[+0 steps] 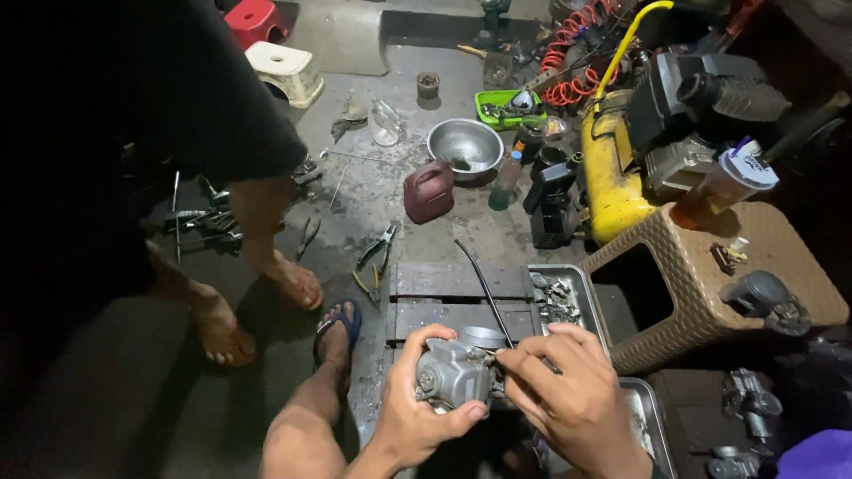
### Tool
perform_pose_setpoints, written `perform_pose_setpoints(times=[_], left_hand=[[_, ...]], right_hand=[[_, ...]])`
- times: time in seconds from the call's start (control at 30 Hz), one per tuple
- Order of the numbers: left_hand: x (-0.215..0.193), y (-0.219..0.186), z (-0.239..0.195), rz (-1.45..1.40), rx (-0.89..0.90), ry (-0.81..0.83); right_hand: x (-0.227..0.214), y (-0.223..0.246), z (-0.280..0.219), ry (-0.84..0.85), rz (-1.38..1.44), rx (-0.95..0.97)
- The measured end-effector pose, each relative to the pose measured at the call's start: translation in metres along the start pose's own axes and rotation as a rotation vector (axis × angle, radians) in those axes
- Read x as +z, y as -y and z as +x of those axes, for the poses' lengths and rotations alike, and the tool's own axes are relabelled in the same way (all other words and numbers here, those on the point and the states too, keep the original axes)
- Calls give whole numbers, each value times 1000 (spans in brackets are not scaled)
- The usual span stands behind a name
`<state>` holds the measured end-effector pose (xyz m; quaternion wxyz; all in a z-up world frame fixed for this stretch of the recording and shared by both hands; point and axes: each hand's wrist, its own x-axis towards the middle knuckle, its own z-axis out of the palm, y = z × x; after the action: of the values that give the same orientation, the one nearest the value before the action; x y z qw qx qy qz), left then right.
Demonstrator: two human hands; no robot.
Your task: Wiping and inspecting a motorcycle carburetor in a repair shop.
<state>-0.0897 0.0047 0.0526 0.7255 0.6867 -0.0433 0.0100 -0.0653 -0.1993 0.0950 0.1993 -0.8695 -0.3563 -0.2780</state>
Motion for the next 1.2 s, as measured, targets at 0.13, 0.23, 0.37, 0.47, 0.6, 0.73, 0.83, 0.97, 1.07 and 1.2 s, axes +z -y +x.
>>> perform_pose_setpoints(times=[0.13, 0.23, 0.37, 0.47, 0.6, 0.73, 0.83, 0.97, 1.07, 1.2], left_hand=[[0, 3, 0, 86, -3, -5], [1, 5, -1, 165, 11, -20], [-1, -2, -1, 217, -16, 0], [-2, 0, 0, 311, -3, -5], [-1, -2, -2, 366, 49, -14], [0, 0, -2, 339, -10, -15], [-1, 2, -4, 382, 13, -15], [-2, 3, -5, 400, 22, -15], [-1, -1, -4, 358, 14, -12], [-1, -7, -4, 366, -84, 16]], right_hand=[[-1, -4, -3, 33, 5, 17], [-2, -5, -4, 19, -1, 9], [-3, -7, -4, 92, 35, -18], [-3, -7, -5, 101, 43, -13], [-1, -12, -8, 141, 56, -5], [-3, -6, -5, 107, 37, 5], [-3, -9, -7, 163, 96, 7], [-3, -5, -6, 118, 64, -12], [-3, -7, -6, 119, 64, -32], [0, -6, -6, 97, 17, -37]])
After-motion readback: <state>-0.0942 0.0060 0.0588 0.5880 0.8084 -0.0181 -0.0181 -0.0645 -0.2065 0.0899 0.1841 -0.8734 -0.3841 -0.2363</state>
